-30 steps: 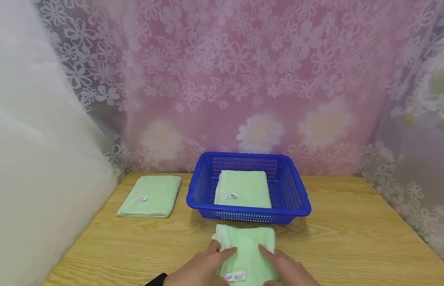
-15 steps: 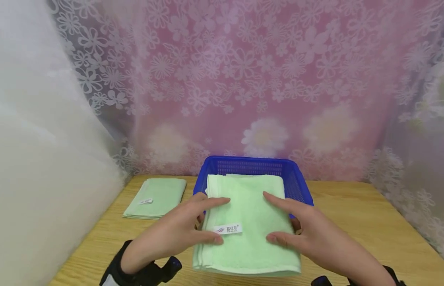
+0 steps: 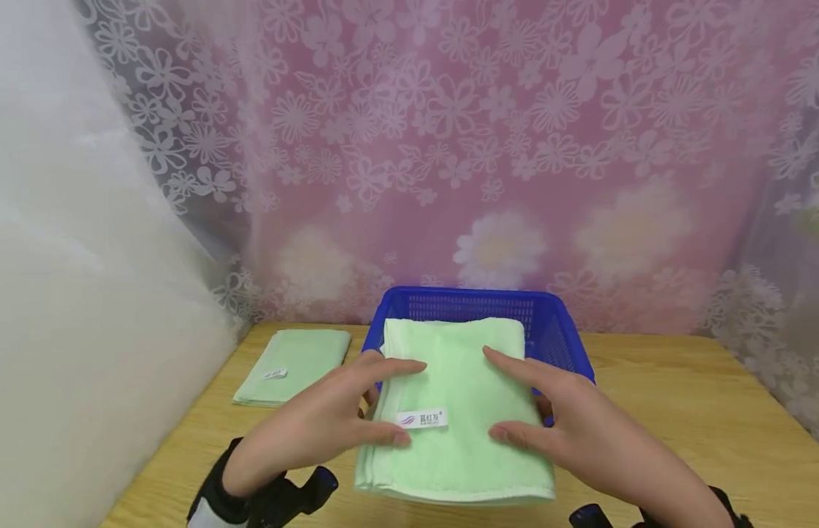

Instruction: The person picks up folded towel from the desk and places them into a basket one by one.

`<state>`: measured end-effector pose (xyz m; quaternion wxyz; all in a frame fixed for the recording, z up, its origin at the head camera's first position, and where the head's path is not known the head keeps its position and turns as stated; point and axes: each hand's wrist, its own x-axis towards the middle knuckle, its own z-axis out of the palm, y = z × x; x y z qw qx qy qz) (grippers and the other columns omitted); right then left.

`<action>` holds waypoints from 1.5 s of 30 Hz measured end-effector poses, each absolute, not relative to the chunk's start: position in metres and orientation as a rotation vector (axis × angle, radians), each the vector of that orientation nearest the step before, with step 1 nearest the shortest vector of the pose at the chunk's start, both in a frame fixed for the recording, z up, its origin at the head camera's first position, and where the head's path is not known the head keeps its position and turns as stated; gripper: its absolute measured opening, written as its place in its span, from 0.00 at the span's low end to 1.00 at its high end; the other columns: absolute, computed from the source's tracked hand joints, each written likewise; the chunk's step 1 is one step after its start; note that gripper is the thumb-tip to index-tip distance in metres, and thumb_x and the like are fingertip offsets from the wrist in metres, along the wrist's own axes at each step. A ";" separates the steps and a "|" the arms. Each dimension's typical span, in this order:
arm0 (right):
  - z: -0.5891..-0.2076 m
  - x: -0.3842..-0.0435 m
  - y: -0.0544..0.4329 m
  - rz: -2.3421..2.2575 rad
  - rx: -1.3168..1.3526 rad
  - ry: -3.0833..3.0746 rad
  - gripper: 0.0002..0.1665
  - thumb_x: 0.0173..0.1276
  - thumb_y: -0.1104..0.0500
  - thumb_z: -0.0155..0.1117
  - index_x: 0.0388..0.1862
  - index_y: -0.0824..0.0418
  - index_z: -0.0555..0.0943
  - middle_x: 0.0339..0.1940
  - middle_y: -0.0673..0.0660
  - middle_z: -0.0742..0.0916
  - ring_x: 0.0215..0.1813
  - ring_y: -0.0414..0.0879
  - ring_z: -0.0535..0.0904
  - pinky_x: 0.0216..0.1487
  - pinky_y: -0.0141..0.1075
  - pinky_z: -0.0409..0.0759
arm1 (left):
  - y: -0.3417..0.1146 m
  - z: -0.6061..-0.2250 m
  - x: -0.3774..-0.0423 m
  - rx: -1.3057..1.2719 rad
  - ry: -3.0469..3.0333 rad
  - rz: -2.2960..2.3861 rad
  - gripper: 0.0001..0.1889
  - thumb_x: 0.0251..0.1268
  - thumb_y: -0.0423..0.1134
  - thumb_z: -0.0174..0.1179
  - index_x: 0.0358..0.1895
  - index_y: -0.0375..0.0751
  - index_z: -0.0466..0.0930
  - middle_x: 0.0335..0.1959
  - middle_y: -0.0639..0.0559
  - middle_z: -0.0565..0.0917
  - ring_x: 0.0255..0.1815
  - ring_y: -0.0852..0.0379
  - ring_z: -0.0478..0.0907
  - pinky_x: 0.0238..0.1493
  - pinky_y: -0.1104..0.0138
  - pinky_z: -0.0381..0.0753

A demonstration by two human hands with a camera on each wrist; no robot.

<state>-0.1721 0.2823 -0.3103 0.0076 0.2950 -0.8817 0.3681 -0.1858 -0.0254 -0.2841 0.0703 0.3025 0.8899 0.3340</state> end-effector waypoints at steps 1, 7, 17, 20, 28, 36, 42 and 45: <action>-0.309 -0.174 0.282 1.151 0.891 -2.764 0.47 0.67 0.54 0.69 0.81 0.50 0.58 0.61 0.66 0.78 0.32 0.35 0.81 0.29 0.32 0.77 | -0.024 -0.285 -0.191 0.901 2.672 1.024 0.37 0.58 0.46 0.73 0.72 0.61 0.69 0.51 0.55 0.73 0.32 0.61 0.72 0.37 0.69 0.75; -0.300 -0.202 0.279 1.191 0.691 -2.780 0.47 0.67 0.50 0.70 0.80 0.49 0.60 0.66 0.72 0.73 0.37 0.44 0.84 0.30 0.34 0.80 | -0.017 -0.289 -0.232 0.834 2.624 1.179 0.37 0.60 0.42 0.72 0.73 0.61 0.68 0.66 0.52 0.71 0.46 0.54 0.75 0.41 0.63 0.78; -0.298 -0.238 0.284 1.135 0.577 -2.759 0.53 0.70 0.48 0.67 0.83 0.50 0.46 0.68 0.76 0.73 0.53 0.54 0.83 0.33 0.35 0.77 | 0.003 -0.297 -0.280 0.712 2.541 1.450 0.36 0.64 0.35 0.68 0.74 0.58 0.66 0.72 0.51 0.68 0.62 0.51 0.74 0.51 0.59 0.78; -0.298 -0.244 0.284 1.167 0.529 -2.783 0.55 0.71 0.46 0.66 0.84 0.49 0.42 0.72 0.75 0.69 0.56 0.59 0.81 0.36 0.34 0.78 | 0.002 -0.300 -0.285 0.714 2.551 1.475 0.35 0.65 0.36 0.67 0.74 0.58 0.66 0.76 0.55 0.64 0.74 0.52 0.64 0.60 0.55 0.73; -0.309 -0.257 0.283 1.206 0.455 -2.805 0.56 0.70 0.46 0.66 0.83 0.51 0.41 0.77 0.75 0.59 0.66 0.67 0.74 0.39 0.33 0.79 | 0.006 -0.306 -0.296 0.679 2.630 1.410 0.32 0.67 0.36 0.66 0.73 0.55 0.69 0.75 0.51 0.65 0.57 0.50 0.72 0.45 0.60 0.72; -0.313 -0.258 0.280 1.209 0.445 -2.784 0.56 0.71 0.47 0.66 0.83 0.52 0.41 0.77 0.74 0.60 0.64 0.66 0.76 0.38 0.33 0.79 | 0.008 -0.307 -0.296 0.710 2.680 1.368 0.31 0.67 0.35 0.65 0.73 0.47 0.69 0.66 0.46 0.70 0.43 0.49 0.67 0.39 0.61 0.67; -0.314 -0.258 0.278 1.259 0.450 -2.774 0.56 0.70 0.49 0.67 0.83 0.52 0.41 0.78 0.74 0.59 0.65 0.65 0.75 0.38 0.34 0.80 | 0.007 -0.307 -0.296 0.713 2.685 1.361 0.32 0.67 0.35 0.66 0.74 0.47 0.68 0.68 0.46 0.69 0.44 0.49 0.69 0.42 0.60 0.69; -0.314 -0.259 0.279 1.272 0.458 -2.770 0.56 0.70 0.49 0.67 0.83 0.52 0.41 0.77 0.74 0.60 0.64 0.65 0.76 0.39 0.34 0.81 | 0.007 -0.307 -0.296 0.712 2.682 1.362 0.32 0.67 0.34 0.66 0.74 0.46 0.68 0.68 0.45 0.69 0.45 0.49 0.69 0.42 0.61 0.70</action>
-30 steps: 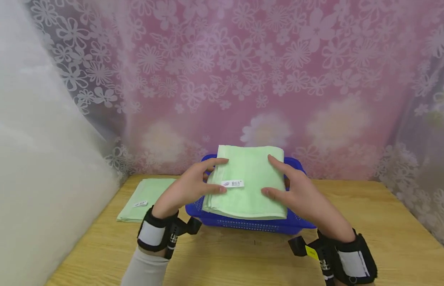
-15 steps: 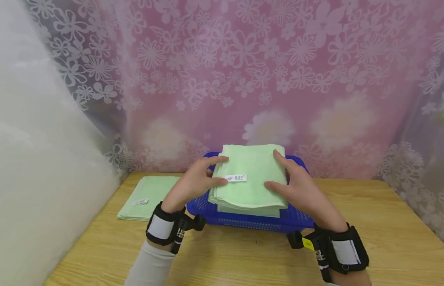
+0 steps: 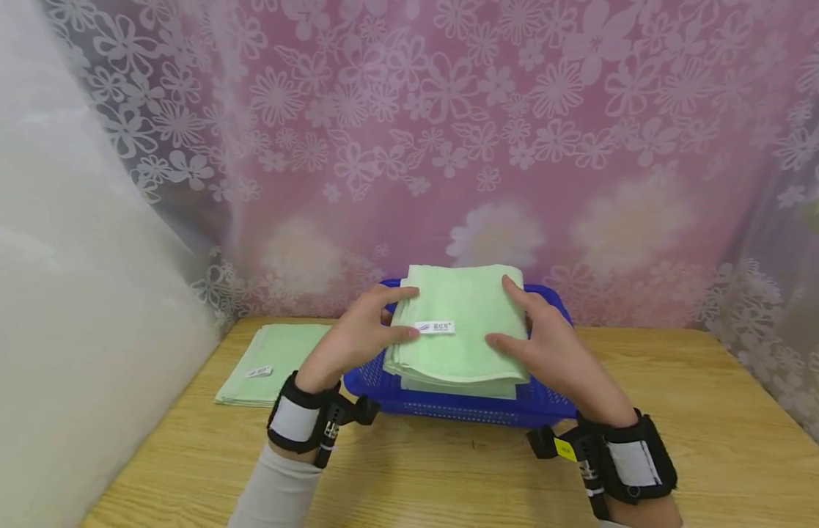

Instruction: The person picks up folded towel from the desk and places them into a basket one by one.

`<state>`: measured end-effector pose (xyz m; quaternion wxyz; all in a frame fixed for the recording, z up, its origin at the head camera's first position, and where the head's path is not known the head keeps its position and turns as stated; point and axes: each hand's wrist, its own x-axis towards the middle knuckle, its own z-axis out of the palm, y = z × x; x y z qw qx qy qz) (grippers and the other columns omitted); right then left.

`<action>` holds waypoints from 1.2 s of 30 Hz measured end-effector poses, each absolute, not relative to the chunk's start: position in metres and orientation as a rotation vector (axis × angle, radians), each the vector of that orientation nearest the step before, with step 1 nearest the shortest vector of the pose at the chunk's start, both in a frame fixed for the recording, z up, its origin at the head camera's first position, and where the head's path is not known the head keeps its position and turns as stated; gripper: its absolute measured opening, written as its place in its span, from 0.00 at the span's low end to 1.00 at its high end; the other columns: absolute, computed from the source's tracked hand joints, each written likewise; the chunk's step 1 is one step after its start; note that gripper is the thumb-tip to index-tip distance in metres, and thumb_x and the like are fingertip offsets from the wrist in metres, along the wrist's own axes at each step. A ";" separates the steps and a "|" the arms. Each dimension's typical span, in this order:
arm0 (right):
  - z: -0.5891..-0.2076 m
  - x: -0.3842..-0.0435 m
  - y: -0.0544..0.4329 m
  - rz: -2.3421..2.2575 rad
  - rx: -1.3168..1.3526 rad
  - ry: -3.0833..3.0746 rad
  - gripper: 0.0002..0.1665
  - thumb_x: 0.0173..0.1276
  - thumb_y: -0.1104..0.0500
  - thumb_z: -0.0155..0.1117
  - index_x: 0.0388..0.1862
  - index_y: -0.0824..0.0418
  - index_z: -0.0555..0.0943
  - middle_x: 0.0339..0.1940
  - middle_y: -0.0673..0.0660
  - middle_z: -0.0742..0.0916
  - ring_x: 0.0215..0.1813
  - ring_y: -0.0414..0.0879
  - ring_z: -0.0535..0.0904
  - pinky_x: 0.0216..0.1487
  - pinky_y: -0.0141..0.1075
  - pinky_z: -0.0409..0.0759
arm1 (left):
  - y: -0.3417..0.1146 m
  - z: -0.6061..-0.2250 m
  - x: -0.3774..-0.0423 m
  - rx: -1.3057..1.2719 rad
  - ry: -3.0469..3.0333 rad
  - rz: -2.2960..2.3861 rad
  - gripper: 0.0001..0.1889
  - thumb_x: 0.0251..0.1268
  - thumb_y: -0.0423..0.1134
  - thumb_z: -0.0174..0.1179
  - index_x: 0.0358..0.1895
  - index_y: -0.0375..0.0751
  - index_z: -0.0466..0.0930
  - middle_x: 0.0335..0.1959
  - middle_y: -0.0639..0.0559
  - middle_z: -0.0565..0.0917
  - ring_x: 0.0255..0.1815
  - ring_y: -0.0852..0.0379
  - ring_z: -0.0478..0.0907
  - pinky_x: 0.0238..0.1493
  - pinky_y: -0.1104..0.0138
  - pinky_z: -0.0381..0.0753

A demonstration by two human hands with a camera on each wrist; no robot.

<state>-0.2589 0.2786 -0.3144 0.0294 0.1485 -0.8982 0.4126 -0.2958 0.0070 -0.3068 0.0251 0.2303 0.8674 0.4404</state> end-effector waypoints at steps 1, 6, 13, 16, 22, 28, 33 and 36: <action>-0.314 -0.259 0.279 1.269 0.461 -2.771 0.56 0.71 0.49 0.67 0.83 0.52 0.41 0.77 0.74 0.60 0.64 0.65 0.76 0.39 0.34 0.81 | 0.007 -0.307 -0.296 0.713 2.686 1.360 0.32 0.67 0.34 0.66 0.74 0.46 0.68 0.68 0.45 0.69 0.45 0.49 0.69 0.42 0.61 0.71; -0.315 -0.259 0.278 1.266 0.471 -2.767 0.56 0.71 0.50 0.67 0.83 0.53 0.40 0.79 0.71 0.57 0.66 0.65 0.74 0.40 0.34 0.81 | 0.007 -0.306 -0.295 0.718 2.711 1.344 0.32 0.67 0.34 0.65 0.74 0.46 0.68 0.69 0.45 0.68 0.46 0.48 0.71 0.44 0.60 0.72; -0.318 -0.263 0.276 1.231 0.460 -2.774 0.59 0.70 0.50 0.68 0.83 0.56 0.38 0.73 0.74 0.65 0.57 0.59 0.79 0.38 0.33 0.79 | 0.008 -0.308 -0.296 0.707 2.753 1.314 0.32 0.66 0.34 0.66 0.73 0.45 0.69 0.69 0.45 0.69 0.46 0.49 0.71 0.44 0.60 0.72; -0.320 -0.265 0.276 1.215 0.447 -2.790 0.60 0.70 0.48 0.68 0.83 0.55 0.37 0.73 0.73 0.64 0.55 0.57 0.79 0.39 0.33 0.79 | 0.008 -0.311 -0.297 0.706 2.747 1.315 0.32 0.67 0.33 0.65 0.73 0.45 0.69 0.68 0.45 0.69 0.45 0.49 0.71 0.42 0.61 0.72; -0.325 -0.269 0.275 1.170 0.431 -2.826 0.60 0.70 0.46 0.67 0.83 0.55 0.36 0.76 0.74 0.60 0.58 0.59 0.78 0.43 0.37 0.78 | 0.008 -0.314 -0.299 0.697 2.731 1.322 0.31 0.68 0.31 0.64 0.73 0.44 0.68 0.68 0.45 0.69 0.45 0.49 0.70 0.42 0.61 0.71; -0.329 -0.271 0.277 1.175 0.484 -2.806 0.59 0.71 0.53 0.67 0.83 0.58 0.36 0.79 0.74 0.53 0.64 0.65 0.74 0.46 0.39 0.80 | 0.011 -0.317 -0.303 0.662 2.727 1.323 0.32 0.67 0.31 0.64 0.74 0.44 0.68 0.70 0.43 0.67 0.47 0.50 0.70 0.43 0.61 0.71; -0.331 -0.272 0.278 1.202 0.505 -2.810 0.58 0.71 0.58 0.65 0.83 0.58 0.34 0.80 0.73 0.52 0.65 0.66 0.73 0.48 0.39 0.80 | 0.013 -0.317 -0.304 0.648 2.702 1.330 0.33 0.67 0.27 0.61 0.75 0.43 0.66 0.71 0.42 0.65 0.36 0.52 0.69 0.31 0.65 0.68; -0.332 -0.273 0.278 1.205 0.500 -2.803 0.58 0.71 0.60 0.65 0.83 0.58 0.34 0.80 0.73 0.51 0.66 0.66 0.72 0.47 0.38 0.79 | 0.014 -0.318 -0.305 0.661 2.685 1.332 0.34 0.67 0.23 0.58 0.76 0.42 0.64 0.71 0.41 0.65 0.27 0.54 0.63 0.25 0.67 0.64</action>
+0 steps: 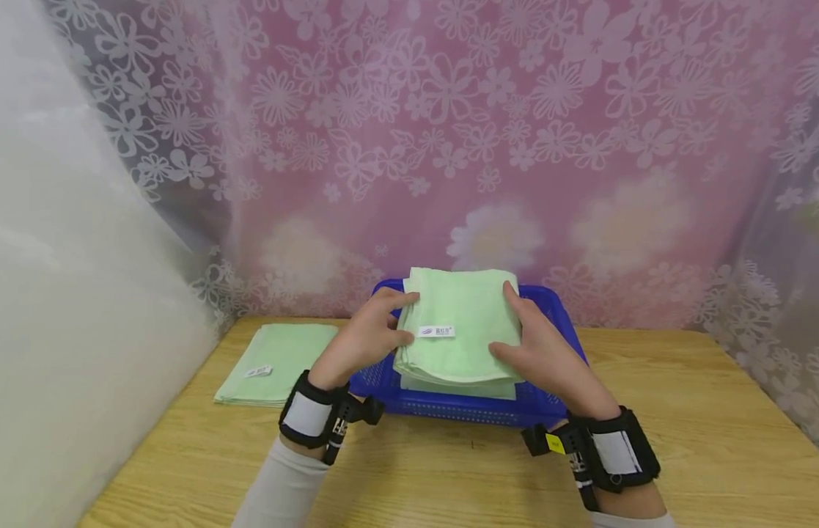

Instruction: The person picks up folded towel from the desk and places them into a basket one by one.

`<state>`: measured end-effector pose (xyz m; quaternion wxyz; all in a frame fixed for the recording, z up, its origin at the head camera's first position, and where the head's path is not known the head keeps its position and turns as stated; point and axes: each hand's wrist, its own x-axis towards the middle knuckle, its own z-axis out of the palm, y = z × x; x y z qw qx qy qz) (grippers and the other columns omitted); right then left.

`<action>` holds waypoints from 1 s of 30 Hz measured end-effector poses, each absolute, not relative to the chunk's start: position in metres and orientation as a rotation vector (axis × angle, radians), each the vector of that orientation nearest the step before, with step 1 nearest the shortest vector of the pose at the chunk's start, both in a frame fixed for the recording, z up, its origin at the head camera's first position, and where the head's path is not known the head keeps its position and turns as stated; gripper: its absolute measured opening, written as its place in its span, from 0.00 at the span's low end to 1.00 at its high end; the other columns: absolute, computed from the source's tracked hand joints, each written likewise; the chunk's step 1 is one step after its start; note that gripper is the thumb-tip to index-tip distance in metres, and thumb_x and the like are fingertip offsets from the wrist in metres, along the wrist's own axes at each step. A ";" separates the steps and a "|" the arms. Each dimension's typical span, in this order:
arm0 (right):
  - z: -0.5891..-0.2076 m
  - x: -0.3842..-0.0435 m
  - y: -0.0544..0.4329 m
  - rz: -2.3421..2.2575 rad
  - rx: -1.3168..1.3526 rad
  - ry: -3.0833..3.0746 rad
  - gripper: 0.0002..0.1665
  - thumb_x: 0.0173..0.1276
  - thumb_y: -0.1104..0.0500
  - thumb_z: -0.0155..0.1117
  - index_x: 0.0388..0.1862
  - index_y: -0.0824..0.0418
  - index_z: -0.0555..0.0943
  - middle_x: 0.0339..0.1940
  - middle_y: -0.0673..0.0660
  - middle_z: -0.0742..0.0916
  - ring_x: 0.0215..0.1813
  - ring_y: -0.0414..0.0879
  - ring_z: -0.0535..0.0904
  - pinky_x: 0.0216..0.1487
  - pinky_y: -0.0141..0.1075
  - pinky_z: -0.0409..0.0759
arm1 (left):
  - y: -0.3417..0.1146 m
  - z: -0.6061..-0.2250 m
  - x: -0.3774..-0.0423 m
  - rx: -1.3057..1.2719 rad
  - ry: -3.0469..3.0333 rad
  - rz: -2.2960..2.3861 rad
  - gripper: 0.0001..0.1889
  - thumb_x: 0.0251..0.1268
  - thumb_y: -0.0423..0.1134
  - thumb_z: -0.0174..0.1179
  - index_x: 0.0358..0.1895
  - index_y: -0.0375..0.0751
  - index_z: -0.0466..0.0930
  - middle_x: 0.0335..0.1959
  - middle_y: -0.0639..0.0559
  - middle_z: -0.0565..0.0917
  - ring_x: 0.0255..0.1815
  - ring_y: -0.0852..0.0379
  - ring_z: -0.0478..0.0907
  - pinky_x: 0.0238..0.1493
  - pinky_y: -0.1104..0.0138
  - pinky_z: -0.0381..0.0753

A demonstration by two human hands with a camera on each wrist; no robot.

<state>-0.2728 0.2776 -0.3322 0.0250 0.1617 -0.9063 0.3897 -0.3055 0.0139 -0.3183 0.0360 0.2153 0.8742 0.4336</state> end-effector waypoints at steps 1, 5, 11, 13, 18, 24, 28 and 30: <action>-0.332 -0.273 0.278 1.202 0.498 -2.803 0.57 0.71 0.61 0.64 0.83 0.58 0.34 0.80 0.73 0.51 0.66 0.66 0.71 0.46 0.38 0.79 | 0.014 -0.319 -0.306 0.663 2.686 1.333 0.34 0.67 0.23 0.58 0.76 0.42 0.64 0.70 0.41 0.65 0.25 0.54 0.62 0.24 0.67 0.63; -0.334 -0.276 0.277 1.156 0.501 -2.804 0.56 0.69 0.64 0.61 0.82 0.60 0.35 0.79 0.74 0.51 0.66 0.67 0.70 0.45 0.39 0.77 | 0.015 -0.321 -0.309 0.647 2.682 1.340 0.35 0.66 0.21 0.57 0.76 0.42 0.64 0.70 0.41 0.65 0.23 0.55 0.59 0.23 0.68 0.61; -0.341 -0.280 0.276 1.094 0.458 -2.831 0.57 0.66 0.66 0.59 0.82 0.61 0.35 0.79 0.75 0.52 0.65 0.64 0.66 0.48 0.46 0.73 | 0.018 -0.328 -0.314 0.641 2.661 1.341 0.36 0.63 0.19 0.54 0.76 0.41 0.63 0.69 0.41 0.64 0.22 0.56 0.57 0.22 0.68 0.61; -0.343 -0.282 0.275 1.091 0.455 -2.833 0.57 0.65 0.66 0.60 0.82 0.62 0.35 0.78 0.76 0.53 0.63 0.64 0.66 0.48 0.46 0.73 | 0.019 -0.331 -0.315 0.661 2.672 1.320 0.36 0.62 0.18 0.53 0.76 0.39 0.63 0.70 0.39 0.64 0.21 0.56 0.57 0.22 0.68 0.60; -0.349 -0.286 0.274 1.096 0.470 -2.832 0.57 0.64 0.68 0.60 0.82 0.65 0.36 0.77 0.77 0.54 0.60 0.63 0.67 0.47 0.45 0.74 | 0.025 -0.339 -0.317 0.703 2.740 1.230 0.35 0.61 0.18 0.54 0.74 0.37 0.65 0.68 0.38 0.66 0.35 0.53 0.67 0.22 0.69 0.61; -0.358 -0.293 0.273 1.137 0.464 -2.843 0.57 0.63 0.69 0.58 0.82 0.65 0.36 0.78 0.76 0.52 0.63 0.64 0.64 0.51 0.49 0.72 | 0.028 -0.345 -0.321 0.675 2.760 1.181 0.34 0.61 0.19 0.54 0.74 0.37 0.66 0.68 0.38 0.66 0.30 0.52 0.66 0.21 0.68 0.59; -0.366 -0.299 0.273 1.132 0.482 -2.842 0.56 0.62 0.71 0.57 0.81 0.67 0.37 0.78 0.77 0.52 0.67 0.65 0.62 0.54 0.52 0.71 | 0.029 -0.351 -0.325 0.646 2.750 1.168 0.34 0.61 0.18 0.54 0.74 0.36 0.66 0.70 0.36 0.65 0.30 0.52 0.67 0.20 0.69 0.59; -0.371 -0.300 0.273 1.129 0.496 -2.835 0.55 0.62 0.72 0.57 0.81 0.67 0.38 0.78 0.77 0.52 0.70 0.66 0.60 0.55 0.53 0.70 | 0.030 -0.354 -0.327 0.638 2.754 1.158 0.34 0.60 0.17 0.54 0.73 0.36 0.67 0.70 0.36 0.65 0.35 0.51 0.70 0.20 0.69 0.59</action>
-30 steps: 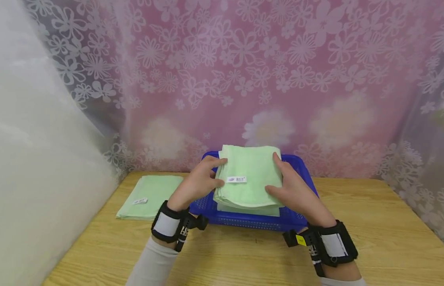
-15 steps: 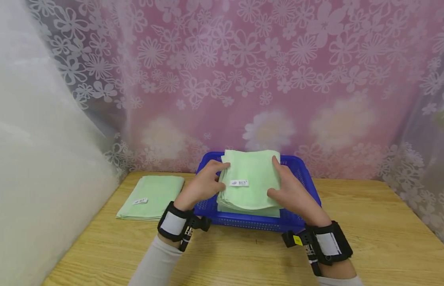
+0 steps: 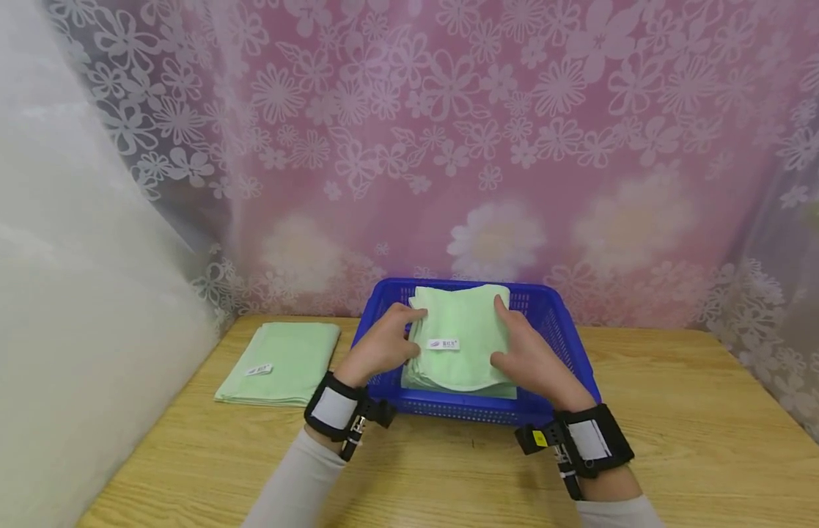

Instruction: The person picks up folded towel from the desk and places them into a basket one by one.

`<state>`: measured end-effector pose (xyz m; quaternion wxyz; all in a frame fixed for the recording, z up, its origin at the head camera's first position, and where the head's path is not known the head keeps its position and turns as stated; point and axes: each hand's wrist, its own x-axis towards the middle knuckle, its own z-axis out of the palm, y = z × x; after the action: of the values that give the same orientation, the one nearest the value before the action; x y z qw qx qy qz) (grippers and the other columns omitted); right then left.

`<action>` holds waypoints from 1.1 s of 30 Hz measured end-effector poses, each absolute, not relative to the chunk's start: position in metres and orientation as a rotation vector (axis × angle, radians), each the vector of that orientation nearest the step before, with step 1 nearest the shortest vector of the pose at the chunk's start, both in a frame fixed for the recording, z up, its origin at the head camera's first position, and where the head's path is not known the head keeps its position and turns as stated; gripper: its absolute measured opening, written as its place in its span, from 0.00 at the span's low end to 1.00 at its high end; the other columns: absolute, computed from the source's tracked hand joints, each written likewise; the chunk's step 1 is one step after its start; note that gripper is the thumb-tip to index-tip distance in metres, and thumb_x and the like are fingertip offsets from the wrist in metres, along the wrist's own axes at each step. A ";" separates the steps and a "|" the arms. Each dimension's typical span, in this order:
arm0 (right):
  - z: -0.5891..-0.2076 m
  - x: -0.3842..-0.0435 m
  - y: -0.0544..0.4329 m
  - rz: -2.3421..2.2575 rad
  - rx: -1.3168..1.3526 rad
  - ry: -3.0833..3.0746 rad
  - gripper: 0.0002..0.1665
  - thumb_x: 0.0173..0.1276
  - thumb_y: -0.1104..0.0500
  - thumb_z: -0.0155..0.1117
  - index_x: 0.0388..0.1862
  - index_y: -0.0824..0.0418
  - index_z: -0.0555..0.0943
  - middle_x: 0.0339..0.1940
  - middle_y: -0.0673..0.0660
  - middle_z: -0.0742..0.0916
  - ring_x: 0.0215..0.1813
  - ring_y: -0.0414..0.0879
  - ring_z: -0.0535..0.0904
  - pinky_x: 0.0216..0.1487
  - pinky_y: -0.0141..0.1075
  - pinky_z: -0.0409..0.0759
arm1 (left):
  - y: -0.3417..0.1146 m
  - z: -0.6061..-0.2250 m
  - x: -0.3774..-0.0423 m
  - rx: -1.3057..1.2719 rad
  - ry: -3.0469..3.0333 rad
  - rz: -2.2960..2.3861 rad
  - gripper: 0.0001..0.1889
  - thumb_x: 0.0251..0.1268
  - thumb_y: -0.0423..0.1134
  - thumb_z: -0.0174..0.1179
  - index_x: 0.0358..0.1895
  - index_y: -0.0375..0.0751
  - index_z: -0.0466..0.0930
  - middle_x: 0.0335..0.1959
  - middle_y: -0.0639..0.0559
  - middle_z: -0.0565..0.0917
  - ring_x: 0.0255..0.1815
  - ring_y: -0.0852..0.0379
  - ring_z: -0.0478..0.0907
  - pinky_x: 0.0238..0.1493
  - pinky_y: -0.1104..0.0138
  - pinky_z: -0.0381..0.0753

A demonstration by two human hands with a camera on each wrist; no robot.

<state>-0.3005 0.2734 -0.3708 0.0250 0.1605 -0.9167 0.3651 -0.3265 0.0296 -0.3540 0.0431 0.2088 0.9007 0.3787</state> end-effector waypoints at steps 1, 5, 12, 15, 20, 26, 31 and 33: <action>-0.373 -0.302 0.273 1.128 0.505 -2.830 0.55 0.62 0.73 0.57 0.81 0.67 0.38 0.78 0.76 0.52 0.71 0.66 0.59 0.55 0.53 0.69 | 0.030 -0.355 -0.327 0.633 2.757 1.156 0.34 0.60 0.17 0.54 0.73 0.35 0.67 0.70 0.36 0.65 0.37 0.51 0.71 0.19 0.69 0.59; -0.380 -0.306 0.271 1.123 0.531 -2.821 0.55 0.61 0.74 0.57 0.81 0.68 0.39 0.79 0.76 0.51 0.77 0.69 0.52 0.59 0.56 0.67 | 0.030 -0.362 -0.330 0.623 2.792 1.095 0.35 0.59 0.16 0.53 0.73 0.35 0.67 0.69 0.35 0.66 0.45 0.48 0.71 0.20 0.68 0.58; -0.389 -0.309 0.265 1.077 0.517 -2.842 0.54 0.63 0.74 0.59 0.81 0.70 0.41 0.78 0.77 0.53 0.77 0.72 0.50 0.65 0.62 0.64 | 0.031 -0.372 -0.334 0.621 2.878 1.004 0.33 0.60 0.17 0.52 0.71 0.36 0.70 0.66 0.36 0.70 0.47 0.49 0.74 0.23 0.68 0.59; -0.393 -0.311 0.265 1.066 0.505 -2.859 0.54 0.63 0.74 0.59 0.81 0.70 0.40 0.78 0.77 0.53 0.77 0.72 0.49 0.66 0.63 0.64 | 0.032 -0.376 -0.336 0.598 2.899 0.959 0.32 0.60 0.18 0.52 0.71 0.36 0.70 0.65 0.36 0.70 0.48 0.48 0.75 0.25 0.66 0.62; -0.398 -0.312 0.266 1.067 0.457 -2.903 0.54 0.63 0.75 0.59 0.80 0.71 0.39 0.79 0.76 0.52 0.77 0.70 0.52 0.61 0.58 0.68 | 0.035 -0.384 -0.338 0.569 2.955 0.841 0.30 0.61 0.21 0.55 0.69 0.37 0.73 0.64 0.39 0.73 0.55 0.49 0.74 0.38 0.63 0.72; -0.398 -0.310 0.266 1.068 0.412 -2.928 0.50 0.63 0.75 0.58 0.78 0.77 0.43 0.76 0.80 0.55 0.75 0.73 0.54 0.65 0.62 0.65 | 0.037 -0.389 -0.340 0.553 3.025 0.784 0.23 0.60 0.23 0.59 0.60 0.34 0.80 0.52 0.40 0.78 0.41 0.51 0.74 0.41 0.59 0.77; -0.401 -0.309 0.267 0.996 0.384 -2.923 0.43 0.61 0.75 0.60 0.74 0.80 0.55 0.71 0.82 0.64 0.71 0.75 0.60 0.66 0.66 0.64 | 0.036 -0.392 -0.340 0.546 3.028 0.755 0.20 0.60 0.24 0.59 0.57 0.34 0.81 0.49 0.39 0.79 0.41 0.49 0.74 0.41 0.57 0.78; -0.402 -0.309 0.267 0.980 0.362 -2.923 0.41 0.61 0.74 0.60 0.73 0.80 0.59 0.69 0.82 0.66 0.70 0.75 0.62 0.65 0.66 0.65 | 0.036 -0.392 -0.340 0.550 3.015 0.771 0.22 0.61 0.23 0.58 0.60 0.34 0.80 0.52 0.39 0.79 0.46 0.48 0.76 0.45 0.56 0.79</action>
<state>-0.3089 0.2668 -0.4016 0.0187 0.1166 -0.9416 0.3155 -0.3404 0.0363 -0.3921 -0.0096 0.1741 0.9540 0.2440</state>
